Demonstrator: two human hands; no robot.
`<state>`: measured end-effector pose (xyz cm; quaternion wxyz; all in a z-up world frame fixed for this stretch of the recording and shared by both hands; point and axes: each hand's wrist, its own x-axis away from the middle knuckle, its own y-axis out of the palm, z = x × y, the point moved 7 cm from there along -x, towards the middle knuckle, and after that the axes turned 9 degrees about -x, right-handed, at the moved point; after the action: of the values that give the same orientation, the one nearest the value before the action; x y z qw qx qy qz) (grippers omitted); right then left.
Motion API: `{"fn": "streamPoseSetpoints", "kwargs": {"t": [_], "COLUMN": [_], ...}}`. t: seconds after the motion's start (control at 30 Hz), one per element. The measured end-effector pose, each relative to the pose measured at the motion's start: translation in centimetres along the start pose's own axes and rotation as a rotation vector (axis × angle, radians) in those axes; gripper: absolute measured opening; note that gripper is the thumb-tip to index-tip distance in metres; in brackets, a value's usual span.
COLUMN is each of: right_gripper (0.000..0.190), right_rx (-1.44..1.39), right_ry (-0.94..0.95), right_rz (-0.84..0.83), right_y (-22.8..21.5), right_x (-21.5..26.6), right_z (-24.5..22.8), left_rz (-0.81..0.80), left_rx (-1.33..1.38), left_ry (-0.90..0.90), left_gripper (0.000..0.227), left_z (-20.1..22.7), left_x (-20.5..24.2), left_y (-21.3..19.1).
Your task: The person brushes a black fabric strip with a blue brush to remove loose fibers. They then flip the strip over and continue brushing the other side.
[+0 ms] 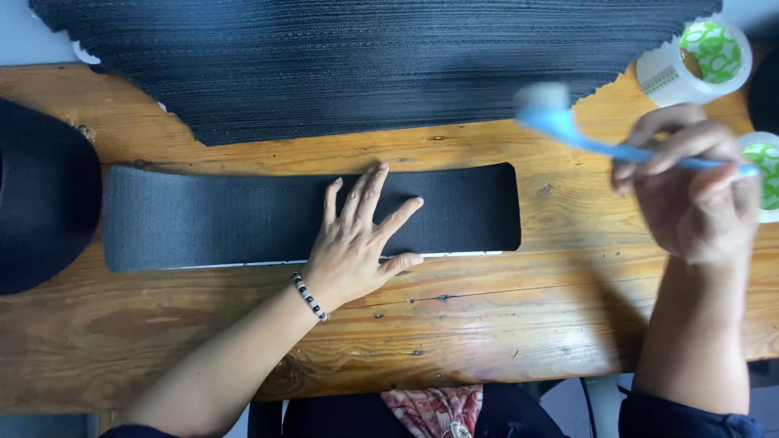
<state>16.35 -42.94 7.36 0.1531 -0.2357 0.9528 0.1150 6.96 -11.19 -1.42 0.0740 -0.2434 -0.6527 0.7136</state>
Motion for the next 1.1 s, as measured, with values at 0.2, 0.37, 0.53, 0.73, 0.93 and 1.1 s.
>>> {"fn": "streamPoseSetpoints", "kwargs": {"t": [0.2,0.37,0.53,0.73,0.93,1.1], "right_gripper": [0.018,0.034,0.031,0.035,0.037,0.025], "right_rx": [-0.118,0.12,0.22,0.043,0.262,0.624], "right_ry": [0.351,0.497,0.414,0.461,0.453,0.657], "right_rz": [-0.047,-0.193,-0.172,-0.152,-0.217,-0.111], "right_y": [2.9,2.6,2.2,0.8,1.5,0.7], "right_x": [-1.3,-0.9,-0.9,-0.8,-1.7,-1.9], "right_z": [7.0,9.0,8.4,9.2,7.9,8.1], "left_rz": [-0.05,-0.046,-0.029,-0.065,-0.014,-0.053], "left_rx": [0.105,0.069,0.044,0.085,0.079,0.049], "left_ry": [-0.003,0.002,0.022,0.028,0.037,0.059], "left_gripper": [0.066,0.068,0.07,0.073,0.07,0.072], "left_z": [-0.2,-0.5,-0.6,-1.3,-1.4,-1.1], "left_x": [0.3,0.4,0.2,-0.4,-0.6,-0.2], "left_y": [-0.8,-0.6,-0.8,-0.6,-0.5,0.2]}}
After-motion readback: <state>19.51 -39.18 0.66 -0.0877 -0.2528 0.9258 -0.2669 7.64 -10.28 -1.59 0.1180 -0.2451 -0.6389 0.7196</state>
